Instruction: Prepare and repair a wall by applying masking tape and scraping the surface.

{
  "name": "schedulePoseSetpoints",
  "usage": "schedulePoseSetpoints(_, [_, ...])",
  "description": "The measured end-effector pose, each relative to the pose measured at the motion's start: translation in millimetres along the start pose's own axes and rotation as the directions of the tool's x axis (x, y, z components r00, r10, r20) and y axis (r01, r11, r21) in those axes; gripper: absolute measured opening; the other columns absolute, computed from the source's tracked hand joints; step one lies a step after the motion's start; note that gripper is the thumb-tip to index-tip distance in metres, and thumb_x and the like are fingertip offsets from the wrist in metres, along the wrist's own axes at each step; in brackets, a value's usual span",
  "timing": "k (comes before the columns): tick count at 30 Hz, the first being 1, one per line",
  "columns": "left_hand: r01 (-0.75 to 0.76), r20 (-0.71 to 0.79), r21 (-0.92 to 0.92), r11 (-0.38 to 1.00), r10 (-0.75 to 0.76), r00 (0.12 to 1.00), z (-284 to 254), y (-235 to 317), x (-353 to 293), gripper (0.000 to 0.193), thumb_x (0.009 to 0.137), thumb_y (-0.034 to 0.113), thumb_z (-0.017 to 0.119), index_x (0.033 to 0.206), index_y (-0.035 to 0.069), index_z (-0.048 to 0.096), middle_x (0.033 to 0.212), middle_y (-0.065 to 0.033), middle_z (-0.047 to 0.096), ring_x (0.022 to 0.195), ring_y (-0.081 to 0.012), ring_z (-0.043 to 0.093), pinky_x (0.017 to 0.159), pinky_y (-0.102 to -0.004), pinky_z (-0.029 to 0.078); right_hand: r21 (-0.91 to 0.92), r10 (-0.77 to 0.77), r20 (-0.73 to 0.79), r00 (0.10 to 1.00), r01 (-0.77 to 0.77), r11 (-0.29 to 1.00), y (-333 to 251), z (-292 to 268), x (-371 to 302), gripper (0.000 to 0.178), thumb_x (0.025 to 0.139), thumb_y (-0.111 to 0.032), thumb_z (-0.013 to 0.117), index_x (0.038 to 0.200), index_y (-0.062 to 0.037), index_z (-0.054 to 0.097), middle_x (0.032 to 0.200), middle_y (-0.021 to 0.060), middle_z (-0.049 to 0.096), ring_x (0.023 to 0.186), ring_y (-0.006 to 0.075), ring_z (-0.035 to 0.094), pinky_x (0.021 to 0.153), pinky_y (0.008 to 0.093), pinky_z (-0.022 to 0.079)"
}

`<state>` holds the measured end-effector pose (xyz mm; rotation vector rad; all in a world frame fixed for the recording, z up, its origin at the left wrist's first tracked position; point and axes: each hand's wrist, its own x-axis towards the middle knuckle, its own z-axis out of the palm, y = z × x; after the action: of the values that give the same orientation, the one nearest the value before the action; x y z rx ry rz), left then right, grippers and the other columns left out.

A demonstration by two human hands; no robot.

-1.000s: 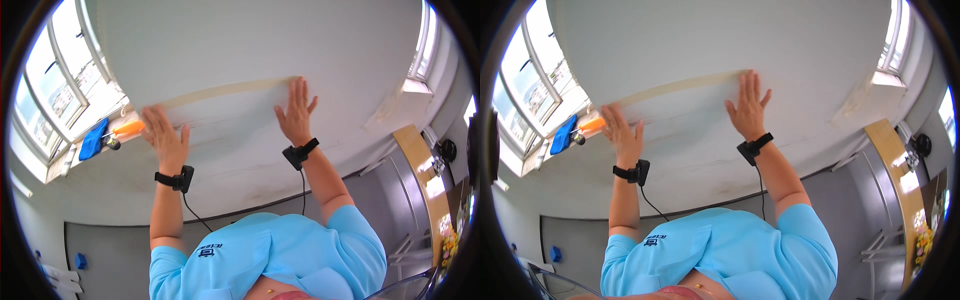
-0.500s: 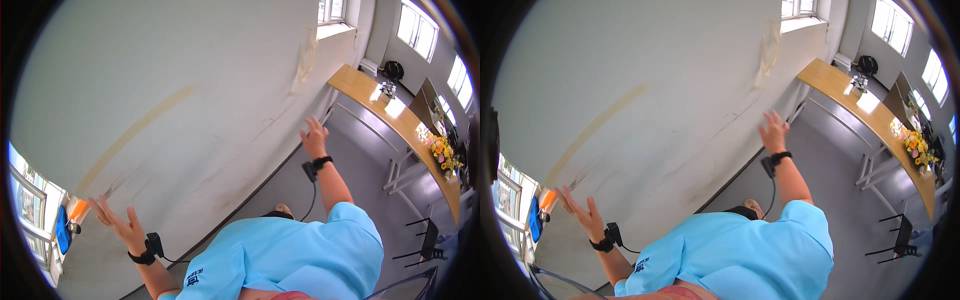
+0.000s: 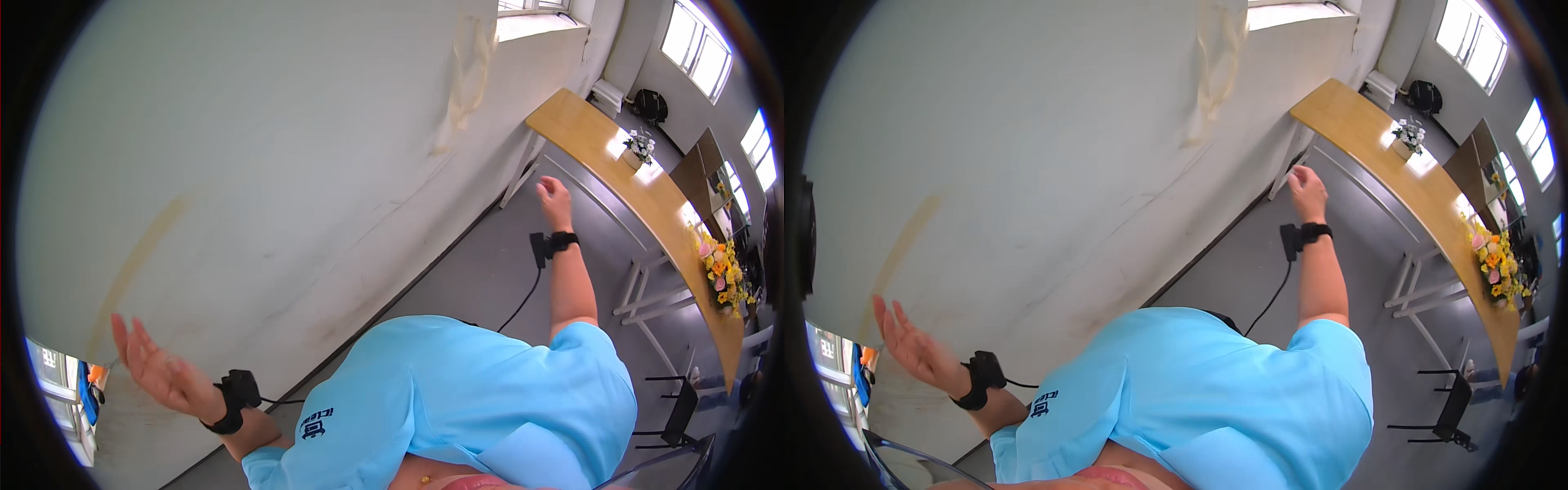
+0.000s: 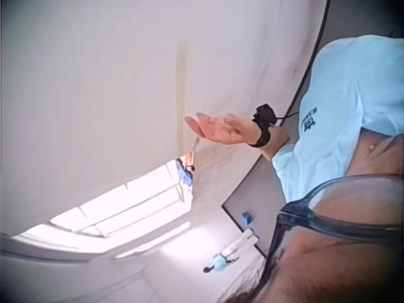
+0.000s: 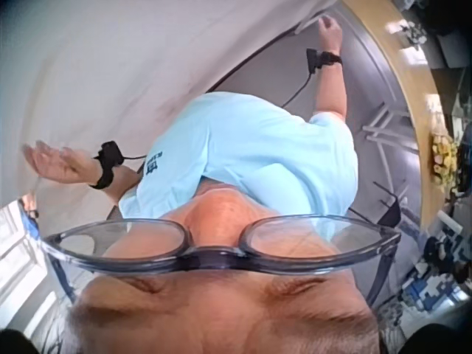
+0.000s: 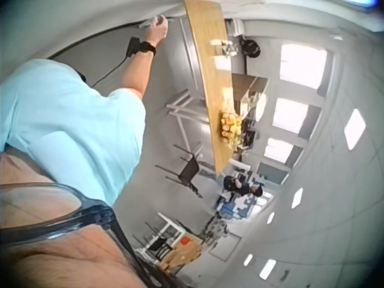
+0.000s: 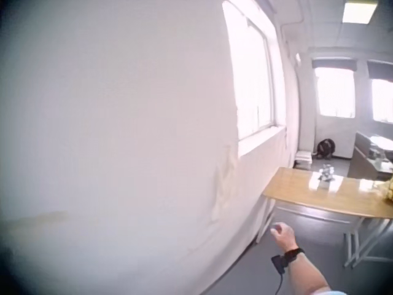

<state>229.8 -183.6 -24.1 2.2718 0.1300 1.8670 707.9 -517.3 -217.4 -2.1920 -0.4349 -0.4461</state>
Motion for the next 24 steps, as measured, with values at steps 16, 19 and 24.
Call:
schedulePoseSetpoints(16, [0.915, 0.892, -0.162, 0.369, -0.342, 0.296, 272.7, -2.8, -39.4, 0.034, 0.081, 0.012, 0.053, 0.113, 0.001, 0.045, 0.112, -0.0072, 0.047, 0.103, -0.0121, 0.044, 0.082, -0.0257, 0.039, 0.797, -0.057, 0.558, 0.828, -0.516, 0.316, -95.8, 172.8, 43.3, 0.034, 0.081, -0.011, 0.054, 0.112, 0.0004, 0.046, 0.098, 0.0021, 0.057, 0.083, 0.0068, 0.048, 0.074, 0.0184, 0.035])
schedulePoseSetpoints(19, [0.858, 0.881, -0.076, 0.509, -0.369, 0.297, 330.7, -15.2, -55.2, 0.035, 0.080, 0.013, 0.055, 0.112, 0.002, 0.046, 0.110, -0.0085, 0.049, 0.103, -0.0137, 0.044, 0.081, -0.0276, 0.040, 0.817, -0.094, 0.540, 0.837, -0.493, 0.298, -106.7, 158.9, 40.2, 0.025, 0.083, -0.007, 0.051, 0.105, 0.0025, 0.050, 0.098, 0.0036, 0.056, 0.091, 0.0092, 0.049, 0.083, 0.0236, 0.036])
schedulePoseSetpoints(24, [0.689, 0.829, -0.090, 0.719, -0.329, 0.452, 398.7, -20.7, -71.5, 0.040, 0.073, 0.017, 0.063, 0.107, 0.000, 0.048, 0.106, -0.0151, 0.051, 0.102, -0.0274, 0.047, 0.084, -0.0352, 0.039, 0.750, -0.085, 0.503, 0.860, -0.386, 0.536, -102.6, 150.7, 45.8, 0.019, 0.083, -0.007, 0.051, 0.099, 0.0029, 0.055, 0.092, 0.0028, 0.058, 0.085, 0.0094, 0.051, 0.077, 0.0225, 0.039])
